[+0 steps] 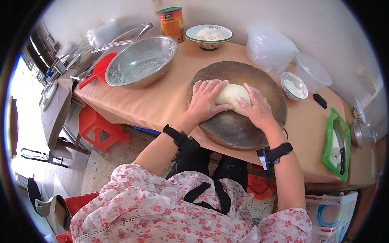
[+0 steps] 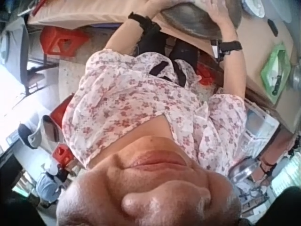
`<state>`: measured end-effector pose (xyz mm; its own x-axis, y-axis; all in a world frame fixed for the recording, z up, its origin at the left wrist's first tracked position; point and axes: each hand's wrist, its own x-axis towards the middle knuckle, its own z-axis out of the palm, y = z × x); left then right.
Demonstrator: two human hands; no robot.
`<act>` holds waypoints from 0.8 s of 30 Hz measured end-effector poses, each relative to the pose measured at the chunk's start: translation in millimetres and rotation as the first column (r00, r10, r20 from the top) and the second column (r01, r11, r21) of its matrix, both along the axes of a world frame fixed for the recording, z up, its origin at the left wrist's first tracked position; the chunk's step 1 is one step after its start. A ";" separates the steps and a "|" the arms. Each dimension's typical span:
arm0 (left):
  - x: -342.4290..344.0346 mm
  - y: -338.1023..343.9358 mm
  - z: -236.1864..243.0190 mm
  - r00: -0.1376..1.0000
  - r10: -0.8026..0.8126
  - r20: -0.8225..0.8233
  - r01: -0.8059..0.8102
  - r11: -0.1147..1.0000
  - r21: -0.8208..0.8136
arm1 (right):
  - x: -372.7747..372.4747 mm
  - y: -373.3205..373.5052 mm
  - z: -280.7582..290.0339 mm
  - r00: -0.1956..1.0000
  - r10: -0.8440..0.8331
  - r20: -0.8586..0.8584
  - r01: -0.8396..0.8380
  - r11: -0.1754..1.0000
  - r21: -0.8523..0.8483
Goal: Kneading a large piece of white dough on a wooden board in a kitchen setting.
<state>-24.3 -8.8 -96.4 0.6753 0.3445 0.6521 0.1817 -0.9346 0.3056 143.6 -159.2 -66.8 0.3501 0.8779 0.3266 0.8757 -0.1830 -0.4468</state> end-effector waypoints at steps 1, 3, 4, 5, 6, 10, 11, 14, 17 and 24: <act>2.2 1.1 -0.2 1.000 -0.005 0.024 0.005 1.000 0.022 | 0.9 1.3 -2.8 1.000 0.002 -0.002 -0.002 1.000 0.003; -0.4 1.8 -1.2 1.000 -0.019 -0.006 0.019 1.000 0.010 | 0.3 0.0 -7.8 1.000 0.011 -0.011 -0.011 1.000 0.003; -1.8 1.6 -0.9 1.000 0.001 -0.026 -0.001 1.000 0.002 | 0.5 -0.2 -7.2 1.000 0.008 -0.010 -0.008 1.000 0.000; -2.9 1.1 -0.8 0.999 0.021 -0.047 -0.021 1.000 -0.005 | 0.3 1.3 -6.5 1.000 0.014 -0.016 -0.014 1.000 -0.001; -3.5 1.3 -0.6 0.999 0.016 -0.046 -0.017 1.000 -0.007 | -1.2 2.6 -4.9 1.000 0.020 -0.022 -0.020 1.000 -0.001; -3.9 1.4 0.0 0.999 0.002 -0.041 -0.002 1.000 -0.011 | -3.6 -0.1 -4.8 1.000 0.008 -0.006 -0.008 1.000 -0.002; -3.7 1.2 0.0 0.999 -0.002 -0.040 0.001 1.000 -0.009 | -3.7 -0.2 -4.3 1.000 0.009 -0.006 -0.009 1.000 -0.006; -5.6 2.6 0.8 0.999 0.023 -0.049 -0.023 1.000 0.008 | -4.2 1.8 -3.3 1.000 0.015 -0.014 -0.015 1.000 -0.008; -5.0 2.5 2.3 0.999 0.007 -0.045 -0.007 1.000 -0.001 | -0.2 3.3 -5.5 1.000 0.016 -0.001 -0.016 1.000 -0.005; -2.8 2.3 2.8 1.000 -0.016 0.009 0.016 1.000 0.002 | -1.2 1.9 -3.1 1.000 0.021 -0.021 -0.020 1.000 0.012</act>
<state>-27.1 -6.5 -93.7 0.6744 0.3329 0.6591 0.1642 -0.9379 0.3057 142.5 -157.4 -69.9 0.3390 0.8809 0.3302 0.8697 -0.1596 -0.4670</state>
